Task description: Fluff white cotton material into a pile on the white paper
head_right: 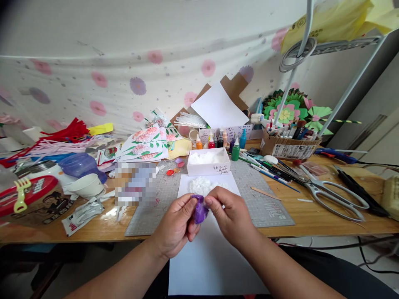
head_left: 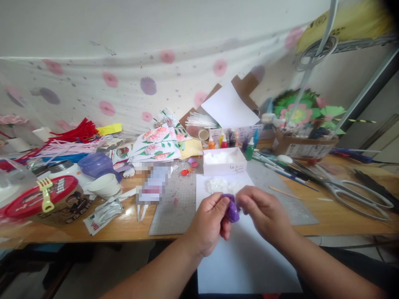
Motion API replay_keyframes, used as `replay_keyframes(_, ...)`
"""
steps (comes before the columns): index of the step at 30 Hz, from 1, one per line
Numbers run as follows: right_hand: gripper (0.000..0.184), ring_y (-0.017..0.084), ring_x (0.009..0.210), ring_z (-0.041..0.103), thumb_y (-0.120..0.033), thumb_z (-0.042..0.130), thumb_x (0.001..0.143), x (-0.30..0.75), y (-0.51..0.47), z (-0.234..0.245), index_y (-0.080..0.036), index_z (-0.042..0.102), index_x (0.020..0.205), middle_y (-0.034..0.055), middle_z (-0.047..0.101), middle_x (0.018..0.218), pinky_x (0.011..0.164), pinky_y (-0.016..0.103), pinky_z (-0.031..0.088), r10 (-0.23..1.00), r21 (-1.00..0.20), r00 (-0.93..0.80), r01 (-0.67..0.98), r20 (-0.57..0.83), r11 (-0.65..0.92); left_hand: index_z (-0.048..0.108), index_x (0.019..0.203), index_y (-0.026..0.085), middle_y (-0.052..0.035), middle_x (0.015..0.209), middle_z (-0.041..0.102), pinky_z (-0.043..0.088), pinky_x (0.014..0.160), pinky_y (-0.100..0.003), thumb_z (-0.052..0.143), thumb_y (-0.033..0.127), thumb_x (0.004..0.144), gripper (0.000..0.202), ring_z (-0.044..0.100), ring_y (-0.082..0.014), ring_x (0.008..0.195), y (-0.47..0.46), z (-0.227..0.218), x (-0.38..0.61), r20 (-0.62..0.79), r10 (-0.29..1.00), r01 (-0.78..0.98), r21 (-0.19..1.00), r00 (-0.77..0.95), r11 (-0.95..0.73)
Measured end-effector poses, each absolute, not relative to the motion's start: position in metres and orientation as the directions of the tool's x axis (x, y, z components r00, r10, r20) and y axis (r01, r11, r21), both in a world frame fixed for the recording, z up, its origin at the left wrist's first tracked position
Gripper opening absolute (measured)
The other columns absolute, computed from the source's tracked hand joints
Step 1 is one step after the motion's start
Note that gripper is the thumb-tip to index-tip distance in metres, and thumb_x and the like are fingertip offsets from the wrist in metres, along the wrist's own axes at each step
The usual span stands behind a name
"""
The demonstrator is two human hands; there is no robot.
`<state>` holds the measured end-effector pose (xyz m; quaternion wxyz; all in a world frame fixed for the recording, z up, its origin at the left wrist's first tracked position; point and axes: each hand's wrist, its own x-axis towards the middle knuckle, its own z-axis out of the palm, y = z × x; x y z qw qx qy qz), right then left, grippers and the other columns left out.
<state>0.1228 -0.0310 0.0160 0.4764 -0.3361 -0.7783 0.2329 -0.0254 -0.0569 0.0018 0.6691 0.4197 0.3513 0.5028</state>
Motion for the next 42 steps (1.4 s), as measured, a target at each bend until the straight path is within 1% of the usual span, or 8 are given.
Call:
replay_keyframes(7, 0.020, 0.010, 0.052, 0.054, -0.026, 0.054, 0.086, 0.132, -0.029, 0.022, -0.018, 0.057, 0.067, -0.0011, 0.058, 0.057, 0.050, 0.021, 0.043, 0.763, -0.718, -0.286, 0.263, 0.580, 0.644, 0.048, 0.073, 0.016, 0.0052, 0.043, 0.048, 0.034, 0.038, -0.016, 0.051, 0.050, 0.085, 0.036, 0.042, -0.0058, 0.036, -0.056, -0.002, -0.033, -0.055, 0.971, -0.316, 0.940, 0.231, 0.128)
replay_keyframes(13, 0.014, 0.012, 0.061, 0.057, -0.015, 0.059, 0.082, 0.129, -0.030, 0.024, -0.019, 0.053, 0.069, 0.0008, 0.060, 0.067, 0.057, 0.024, 0.045, 0.668, -0.618, -0.293, 0.255, 0.684, 0.744, 0.049, 0.084, 0.016, -0.0013, 0.060, 0.059, 0.040, 0.043, -0.021, 0.035, 0.056, 0.089, 0.043, 0.055, -0.0117, 0.046, -0.058, 0.001, -0.032, -0.083, 0.968, -0.331, 0.930, 0.235, 0.160)
replay_keyframes(21, 0.015, 0.010, 0.067, 0.057, -0.009, 0.055, 0.082, 0.115, -0.041, 0.010, -0.020, 0.047, 0.075, -0.0001, 0.059, 0.072, 0.061, 0.022, 0.045, 0.604, -0.552, -0.401, 0.250, 0.689, 0.796, 0.044, 0.073, 0.017, 0.0047, 0.055, 0.044, 0.029, 0.038, -0.018, 0.033, 0.056, 0.090, 0.044, 0.038, -0.0062, 0.041, -0.059, 0.000, -0.020, -0.037, 0.997, -0.240, 0.969, 0.074, 0.053)
replay_keyframes(26, 0.011, 0.012, 0.058, 0.053, -0.026, 0.055, 0.084, 0.114, -0.043, 0.005, -0.020, 0.048, 0.078, -0.0005, 0.056, 0.066, 0.052, 0.023, 0.043, 0.800, -0.706, -0.351, 0.382, 0.487, 0.597, 0.041, 0.071, 0.018, 0.0056, 0.057, 0.040, 0.034, 0.048, -0.019, 0.034, 0.048, 0.093, 0.038, 0.039, -0.0067, 0.049, -0.060, -0.002, -0.026, 0.124, 0.992, 0.001, 0.992, 0.022, -0.125)
replay_keyframes(29, 0.020, 0.011, 0.049, 0.050, -0.032, 0.048, 0.087, 0.110, -0.046, 0.004, -0.020, 0.046, 0.072, -0.0026, 0.053, 0.057, 0.047, 0.022, 0.040, 0.871, -0.822, -0.369, 0.345, 0.325, 0.453, 0.041, 0.072, 0.019, 0.0052, 0.058, 0.042, 0.034, 0.052, -0.020, 0.034, 0.045, 0.094, 0.035, 0.040, -0.0075, 0.053, -0.061, -0.005, -0.031, 0.216, 0.976, 0.146, 0.965, 0.035, -0.219)
replay_keyframes(32, 0.020, 0.010, 0.049, 0.052, -0.032, 0.046, 0.088, 0.103, -0.052, 0.002, -0.020, 0.047, 0.072, -0.0025, 0.055, 0.058, 0.048, 0.021, 0.041, 0.892, -0.887, -0.364, 0.267, 0.268, 0.376, 0.041, 0.072, 0.019, 0.0048, 0.057, 0.042, 0.034, 0.052, -0.020, 0.033, 0.042, 0.095, 0.033, 0.041, -0.0084, 0.053, -0.063, -0.009, -0.030, 0.271, 0.961, 0.221, 0.935, 0.055, -0.277)
replay_keyframes(37, 0.020, 0.010, 0.054, 0.055, -0.032, 0.043, 0.090, 0.097, -0.060, -0.002, -0.020, 0.050, 0.077, -0.0022, 0.056, 0.060, 0.053, 0.020, 0.045, 0.869, -0.934, -0.417, 0.111, 0.266, 0.339, 0.037, 0.071, 0.021, 0.0055, 0.052, 0.039, 0.033, 0.045, -0.020, 0.026, 0.044, 0.096, 0.035, 0.040, -0.0086, 0.046, -0.067, -0.018, -0.023, 0.291, 0.953, 0.123, 0.946, 0.079, -0.299)
replay_keyframes(42, 0.022, 0.009, 0.053, 0.053, -0.034, 0.044, 0.090, 0.097, -0.053, -0.004, -0.020, 0.052, 0.076, -0.0016, 0.059, 0.063, 0.052, 0.020, 0.044, 0.853, -0.945, -0.486, 0.142, 0.193, 0.295, 0.038, 0.074, 0.020, 0.0054, 0.051, 0.040, 0.033, 0.043, -0.019, 0.027, 0.050, 0.093, 0.038, 0.041, -0.0088, 0.045, -0.066, -0.021, -0.030, 0.189, 0.970, 0.020, 0.981, 0.151, -0.194)
